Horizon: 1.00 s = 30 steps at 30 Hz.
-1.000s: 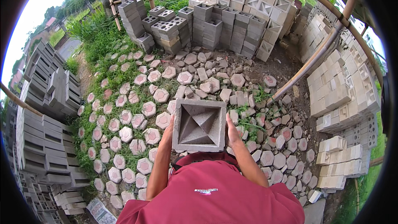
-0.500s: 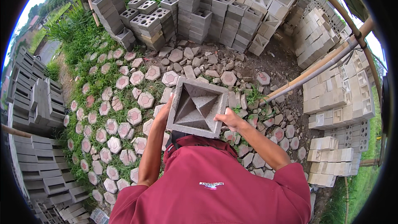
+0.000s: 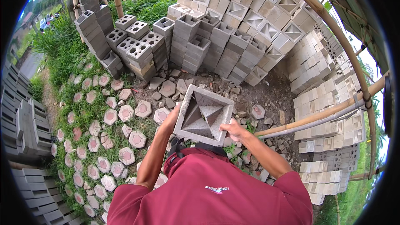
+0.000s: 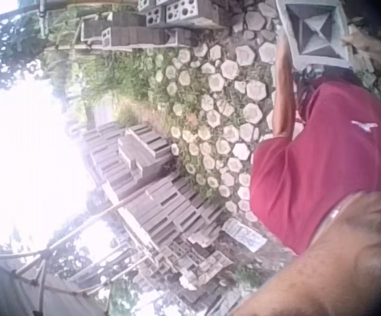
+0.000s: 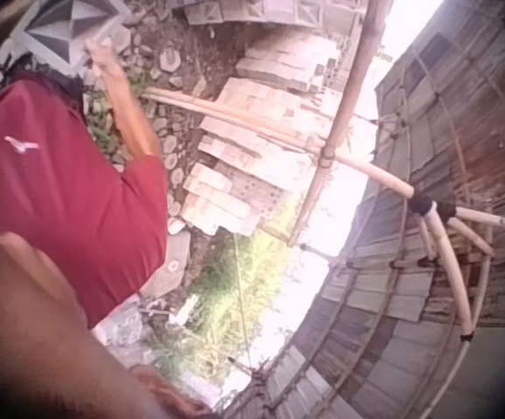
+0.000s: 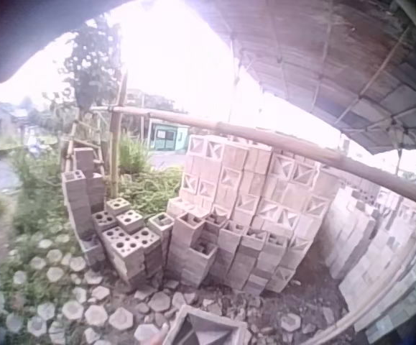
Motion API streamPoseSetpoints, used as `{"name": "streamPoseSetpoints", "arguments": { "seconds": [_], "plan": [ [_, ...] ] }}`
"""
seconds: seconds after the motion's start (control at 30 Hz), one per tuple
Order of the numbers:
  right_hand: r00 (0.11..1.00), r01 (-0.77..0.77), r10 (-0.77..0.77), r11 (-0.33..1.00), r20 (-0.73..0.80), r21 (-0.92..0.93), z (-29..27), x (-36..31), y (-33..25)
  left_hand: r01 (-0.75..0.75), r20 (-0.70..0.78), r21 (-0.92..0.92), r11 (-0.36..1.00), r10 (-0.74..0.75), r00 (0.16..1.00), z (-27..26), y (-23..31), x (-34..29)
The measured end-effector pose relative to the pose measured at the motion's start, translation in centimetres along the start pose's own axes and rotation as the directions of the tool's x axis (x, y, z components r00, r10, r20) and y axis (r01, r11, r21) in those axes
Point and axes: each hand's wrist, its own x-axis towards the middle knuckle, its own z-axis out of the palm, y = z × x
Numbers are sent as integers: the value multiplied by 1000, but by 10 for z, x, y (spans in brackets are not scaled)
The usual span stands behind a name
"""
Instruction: The person picks up concrete ventilation blocks one by one from the ground and places them onto existing stacks in a manufacturing yard.
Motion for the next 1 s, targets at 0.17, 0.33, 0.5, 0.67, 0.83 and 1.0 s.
{"name": "streamPoseSetpoints", "arguments": {
  "seconds": [0.17,0.33,0.5,0.67,0.83,1.0],
  "plan": [
    [996,-87,88,996,11,-23,-2,52,-77,3,-60,-26,1000,-5,998,-14,47,63],
    [976,-189,194,980,102,-60,-32,131,-110,-18,-136,-22,1000,15,991,-14,93,117],
    [915,-364,364,931,176,-34,-68,247,-121,70,-228,-185,980,-112,967,-71,65,238],
    [851,-495,461,864,250,91,-122,393,-105,148,-343,43,988,-124,931,-108,54,380],
    [836,-545,515,821,191,169,-171,529,-113,166,-377,235,958,-67,924,-154,51,522],
    [865,-501,492,850,99,159,-229,635,-152,-163,-754,-309,937,-137,643,-156,33,642]
  ]
}}
